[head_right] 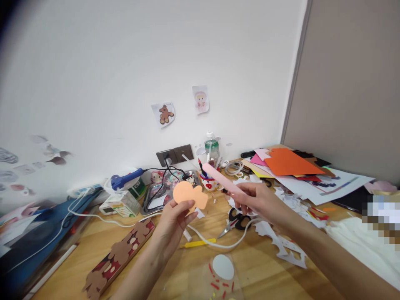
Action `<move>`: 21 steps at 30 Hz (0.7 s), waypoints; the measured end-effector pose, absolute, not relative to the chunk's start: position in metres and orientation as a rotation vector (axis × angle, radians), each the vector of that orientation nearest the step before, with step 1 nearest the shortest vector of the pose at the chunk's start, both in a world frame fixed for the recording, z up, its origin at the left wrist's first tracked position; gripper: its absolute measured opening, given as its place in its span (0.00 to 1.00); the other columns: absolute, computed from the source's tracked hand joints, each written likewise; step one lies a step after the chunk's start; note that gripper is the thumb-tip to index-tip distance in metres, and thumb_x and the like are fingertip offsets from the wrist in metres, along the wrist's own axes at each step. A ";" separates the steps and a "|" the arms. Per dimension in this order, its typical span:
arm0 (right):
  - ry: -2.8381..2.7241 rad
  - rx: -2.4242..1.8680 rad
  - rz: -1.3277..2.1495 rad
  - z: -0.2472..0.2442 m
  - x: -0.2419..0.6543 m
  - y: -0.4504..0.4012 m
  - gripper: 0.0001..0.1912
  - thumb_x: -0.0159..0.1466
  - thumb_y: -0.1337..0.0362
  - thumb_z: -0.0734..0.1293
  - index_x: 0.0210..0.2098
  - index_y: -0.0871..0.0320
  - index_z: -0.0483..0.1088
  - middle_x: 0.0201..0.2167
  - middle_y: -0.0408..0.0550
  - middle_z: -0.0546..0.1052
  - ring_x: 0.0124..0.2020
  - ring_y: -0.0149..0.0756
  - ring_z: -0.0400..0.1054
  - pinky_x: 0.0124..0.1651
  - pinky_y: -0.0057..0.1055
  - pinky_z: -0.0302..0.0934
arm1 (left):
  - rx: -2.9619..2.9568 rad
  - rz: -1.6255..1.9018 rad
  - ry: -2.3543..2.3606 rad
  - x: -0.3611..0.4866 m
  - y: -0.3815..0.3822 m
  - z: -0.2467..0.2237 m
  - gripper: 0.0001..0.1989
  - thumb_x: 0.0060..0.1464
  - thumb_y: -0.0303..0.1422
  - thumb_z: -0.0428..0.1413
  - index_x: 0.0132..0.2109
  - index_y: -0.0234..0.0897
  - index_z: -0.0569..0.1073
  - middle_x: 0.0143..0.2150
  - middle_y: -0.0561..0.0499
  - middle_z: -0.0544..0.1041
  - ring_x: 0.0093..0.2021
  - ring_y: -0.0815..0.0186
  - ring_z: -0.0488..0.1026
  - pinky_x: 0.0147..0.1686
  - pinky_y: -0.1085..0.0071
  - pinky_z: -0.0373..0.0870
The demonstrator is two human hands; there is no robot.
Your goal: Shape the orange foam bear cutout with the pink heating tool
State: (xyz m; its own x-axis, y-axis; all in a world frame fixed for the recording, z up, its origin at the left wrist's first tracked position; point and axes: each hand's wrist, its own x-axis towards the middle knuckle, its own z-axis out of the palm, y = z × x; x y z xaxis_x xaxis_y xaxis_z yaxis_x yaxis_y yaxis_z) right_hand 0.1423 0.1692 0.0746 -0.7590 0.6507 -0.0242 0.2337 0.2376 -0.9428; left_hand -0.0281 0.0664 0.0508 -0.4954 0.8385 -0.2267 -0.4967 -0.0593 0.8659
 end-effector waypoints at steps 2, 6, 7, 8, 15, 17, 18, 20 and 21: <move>-2.227 -0.773 1.558 0.076 0.143 0.168 0.15 0.53 0.54 0.61 0.30 0.61 0.65 0.22 0.42 0.65 0.21 0.28 0.59 0.24 0.25 0.53 | 0.454 1.703 1.208 -0.029 0.067 0.050 0.09 0.34 0.28 0.59 0.29 0.32 0.70 0.29 0.49 0.74 0.27 0.70 0.70 0.24 0.77 0.67; -2.296 -0.699 1.625 0.075 0.140 0.161 0.16 0.53 0.53 0.61 0.31 0.61 0.66 0.22 0.42 0.64 0.22 0.28 0.60 0.25 0.25 0.55 | 0.457 1.624 1.233 -0.029 0.070 0.043 0.11 0.31 0.32 0.61 0.24 0.32 0.68 0.25 0.49 0.73 0.26 0.69 0.70 0.23 0.76 0.67; -2.293 -0.694 1.630 0.074 0.139 0.160 0.17 0.53 0.53 0.61 0.31 0.62 0.66 0.21 0.42 0.64 0.21 0.28 0.60 0.25 0.25 0.55 | 0.454 1.609 1.246 -0.028 0.071 0.041 0.12 0.30 0.32 0.62 0.25 0.32 0.69 0.26 0.49 0.73 0.27 0.68 0.70 0.23 0.76 0.67; -2.293 -0.696 1.628 0.073 0.138 0.159 0.17 0.53 0.53 0.61 0.32 0.62 0.66 0.21 0.42 0.64 0.21 0.28 0.60 0.25 0.25 0.55 | 0.454 1.590 1.257 -0.027 0.071 0.040 0.13 0.30 0.32 0.62 0.26 0.32 0.69 0.27 0.49 0.73 0.28 0.68 0.70 0.23 0.76 0.68; -2.249 -0.746 1.596 0.071 0.139 0.161 0.16 0.54 0.54 0.61 0.31 0.62 0.65 0.21 0.42 0.65 0.21 0.28 0.60 0.24 0.25 0.54 | 0.501 1.537 1.286 -0.026 0.071 0.039 0.13 0.30 0.30 0.62 0.29 0.31 0.71 0.29 0.47 0.74 0.28 0.69 0.70 0.25 0.77 0.67; -2.208 -0.784 1.545 0.071 0.140 0.165 0.14 0.54 0.54 0.61 0.28 0.61 0.65 0.21 0.42 0.65 0.21 0.28 0.59 0.23 0.24 0.52 | 0.506 1.565 1.269 -0.027 0.071 0.041 0.13 0.30 0.30 0.62 0.29 0.31 0.71 0.30 0.47 0.74 0.29 0.68 0.70 0.26 0.77 0.67; -2.174 -0.808 1.509 0.072 0.141 0.167 0.14 0.54 0.54 0.61 0.27 0.61 0.65 0.20 0.42 0.65 0.20 0.27 0.58 0.22 0.24 0.51 | 0.506 1.573 1.262 -0.028 0.070 0.042 0.13 0.30 0.30 0.62 0.29 0.31 0.71 0.30 0.47 0.74 0.29 0.68 0.70 0.26 0.77 0.67; -2.091 -0.850 1.440 0.075 0.144 0.172 0.15 0.54 0.53 0.60 0.27 0.60 0.65 0.20 0.42 0.64 0.18 0.27 0.57 0.20 0.24 0.50 | 0.498 1.586 1.254 -0.029 0.070 0.044 0.13 0.30 0.29 0.62 0.29 0.31 0.71 0.30 0.47 0.74 0.28 0.69 0.70 0.25 0.77 0.67; -2.059 -0.864 1.414 0.076 0.145 0.174 0.16 0.55 0.53 0.59 0.29 0.60 0.65 0.20 0.43 0.64 0.18 0.27 0.56 0.20 0.24 0.50 | 0.488 1.592 1.254 -0.030 0.070 0.044 0.13 0.29 0.29 0.62 0.29 0.32 0.71 0.29 0.48 0.74 0.27 0.70 0.70 0.25 0.77 0.67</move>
State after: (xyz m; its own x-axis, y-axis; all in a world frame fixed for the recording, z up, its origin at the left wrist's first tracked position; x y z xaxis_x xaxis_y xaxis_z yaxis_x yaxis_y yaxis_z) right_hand 0.1453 0.1742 0.0763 -0.6775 0.7342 0.0440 0.2228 0.2619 -0.9390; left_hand -0.0298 0.0704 0.0443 -0.4095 0.8751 -0.2577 -0.4554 0.0487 0.8889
